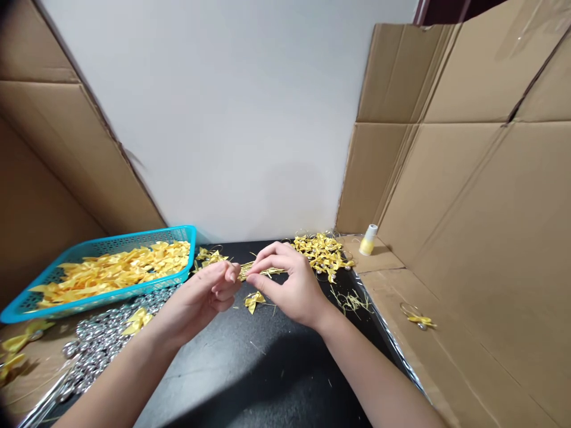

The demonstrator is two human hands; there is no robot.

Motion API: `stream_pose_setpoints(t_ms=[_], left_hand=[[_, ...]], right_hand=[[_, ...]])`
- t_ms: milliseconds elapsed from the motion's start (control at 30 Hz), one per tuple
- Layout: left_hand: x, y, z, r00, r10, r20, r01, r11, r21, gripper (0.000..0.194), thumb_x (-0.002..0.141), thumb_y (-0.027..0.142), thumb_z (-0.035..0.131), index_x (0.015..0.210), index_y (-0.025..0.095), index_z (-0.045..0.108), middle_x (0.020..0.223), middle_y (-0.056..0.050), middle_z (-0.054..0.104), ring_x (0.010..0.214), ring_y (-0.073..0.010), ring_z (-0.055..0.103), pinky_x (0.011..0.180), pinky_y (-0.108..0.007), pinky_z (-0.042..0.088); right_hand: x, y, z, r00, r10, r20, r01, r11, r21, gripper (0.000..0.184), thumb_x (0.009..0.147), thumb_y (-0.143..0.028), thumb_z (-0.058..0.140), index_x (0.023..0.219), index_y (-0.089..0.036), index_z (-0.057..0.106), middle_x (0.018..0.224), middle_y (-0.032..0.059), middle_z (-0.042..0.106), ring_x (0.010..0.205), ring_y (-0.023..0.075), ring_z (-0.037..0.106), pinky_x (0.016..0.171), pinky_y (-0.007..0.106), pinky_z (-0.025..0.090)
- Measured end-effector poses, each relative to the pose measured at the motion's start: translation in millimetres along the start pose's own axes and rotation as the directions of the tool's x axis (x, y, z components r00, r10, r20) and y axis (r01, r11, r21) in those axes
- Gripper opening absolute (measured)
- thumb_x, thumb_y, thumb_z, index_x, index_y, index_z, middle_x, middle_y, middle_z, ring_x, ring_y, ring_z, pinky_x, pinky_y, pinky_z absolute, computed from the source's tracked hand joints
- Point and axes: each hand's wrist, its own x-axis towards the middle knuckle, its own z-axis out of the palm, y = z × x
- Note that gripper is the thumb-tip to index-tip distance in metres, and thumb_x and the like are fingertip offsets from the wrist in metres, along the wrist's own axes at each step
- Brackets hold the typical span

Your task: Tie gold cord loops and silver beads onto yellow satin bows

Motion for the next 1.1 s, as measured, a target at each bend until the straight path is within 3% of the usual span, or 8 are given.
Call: stream_pose_setpoints(t_ms=[167, 333, 400, 500, 600, 800, 933, 1100], left_hand=[[-0.2, 0.1, -7.0, 0.994, -0.078, 0.079, 0.064, 0.983, 0.171, 0.033, 0.083, 0.049, 0.064, 0.072, 0.018, 0.066, 0.053, 0.007, 0.024, 0.050, -0.0081, 0.016, 0.044, -0.019, 0.016], [-1.9, 0.9, -8.2, 0.996, -0.057, 0.073, 0.037, 0.969, 0.245, 0.032, 0.084, 0.048, 0.063, 0.072, 0.019, 0.069, 0.052, 0.007, 0.025, 0.050, -0.0087, 0.019, 0.045, -0.019, 0.019], [-2.2, 1.9, -8.5, 0.996, -0.047, 0.078, 0.024, 0.959, 0.281, 0.032, 0.084, 0.049, 0.062, 0.072, 0.020, 0.071, 0.055, 0.005, 0.035, 0.053, -0.0087, 0.028, 0.048, -0.018, 0.027], [-2.0, 3.8, -9.0, 0.995, 0.039, 0.092, -0.068, 0.941, 0.331, 0.030, 0.086, 0.045, 0.062, 0.073, 0.021, 0.073, 0.085, -0.002, 0.062, 0.080, -0.0122, 0.052, 0.075, -0.021, 0.043], [-1.7, 5.1, -7.5, 0.990, 0.141, 0.022, -0.137, 0.904, 0.405, 0.026, 0.088, 0.042, 0.060, 0.078, 0.022, 0.075, 0.108, -0.003, 0.068, 0.102, -0.0176, 0.058, 0.092, -0.027, 0.043], [-4.0, 4.2, 4.0, 0.984, 0.162, -0.069, -0.097, 0.825, 0.557, 0.029, 0.086, 0.044, 0.062, 0.086, 0.019, 0.077, 0.082, -0.005, 0.075, 0.082, -0.0189, 0.067, 0.078, -0.028, 0.051], [-6.2, 4.2, 6.9, 0.994, 0.107, -0.024, -0.069, 0.778, 0.625, 0.032, 0.087, 0.043, 0.060, 0.077, 0.017, 0.076, 0.071, -0.005, 0.074, 0.070, -0.0163, 0.066, 0.065, -0.024, 0.049], [-6.7, 7.1, 6.1, 0.994, 0.088, 0.064, -0.108, 0.787, 0.608, 0.034, 0.089, 0.039, 0.058, 0.069, 0.016, 0.072, 0.069, -0.004, 0.071, 0.066, -0.0142, 0.063, 0.065, -0.023, 0.048]], right_hand=[[-1.0, -11.5, -6.8, 0.995, -0.097, 0.026, 0.098, 0.994, -0.042, 0.008, 0.079, -0.013, 0.069, 0.075, -0.020, 0.068, 0.085, 0.0015, 0.063, 0.085, 0.0147, 0.059, 0.081, 0.033, 0.047], [-1.3, -15.9, -8.2, 0.996, -0.083, 0.034, 0.085, 0.995, -0.052, 0.009, 0.084, -0.014, 0.066, 0.077, -0.020, 0.064, 0.087, 0.0011, 0.062, 0.086, 0.0140, 0.059, 0.081, 0.032, 0.046], [-1.1, -16.2, -9.0, 0.997, -0.076, 0.031, 0.078, 0.994, -0.073, 0.010, 0.085, -0.014, 0.065, 0.077, -0.020, 0.063, 0.088, 0.0010, 0.061, 0.086, 0.0140, 0.058, 0.081, 0.032, 0.045], [-0.6, -15.8, -10.4, 0.997, -0.060, 0.057, 0.067, 0.990, -0.128, 0.009, 0.086, -0.015, 0.064, 0.078, -0.020, 0.063, 0.090, 0.0016, 0.060, 0.088, 0.0149, 0.057, 0.083, 0.033, 0.045], [0.1, -14.6, -11.3, 0.995, -0.022, 0.097, 0.038, 0.985, -0.170, 0.010, 0.086, -0.014, 0.064, 0.078, -0.020, 0.064, 0.092, 0.0021, 0.060, 0.091, 0.0156, 0.056, 0.086, 0.034, 0.044], [0.8, -11.7, -9.7, 0.996, 0.024, 0.086, -0.008, 0.984, -0.179, 0.010, 0.085, -0.015, 0.066, 0.076, -0.020, 0.066, 0.091, 0.0015, 0.059, 0.090, 0.0153, 0.055, 0.085, 0.034, 0.044], [0.6, -10.1, -6.9, 0.999, 0.003, 0.039, 0.004, 0.986, -0.169, 0.011, 0.082, -0.014, 0.068, 0.073, -0.020, 0.067, 0.087, 0.0009, 0.059, 0.087, 0.0151, 0.056, 0.083, 0.034, 0.045], [-0.9, -8.1, -3.6, 1.000, 0.003, -0.004, -0.003, 0.992, -0.124, 0.010, 0.080, -0.016, 0.071, 0.072, -0.021, 0.070, 0.084, 0.0012, 0.060, 0.085, 0.0155, 0.057, 0.081, 0.034, 0.046]])
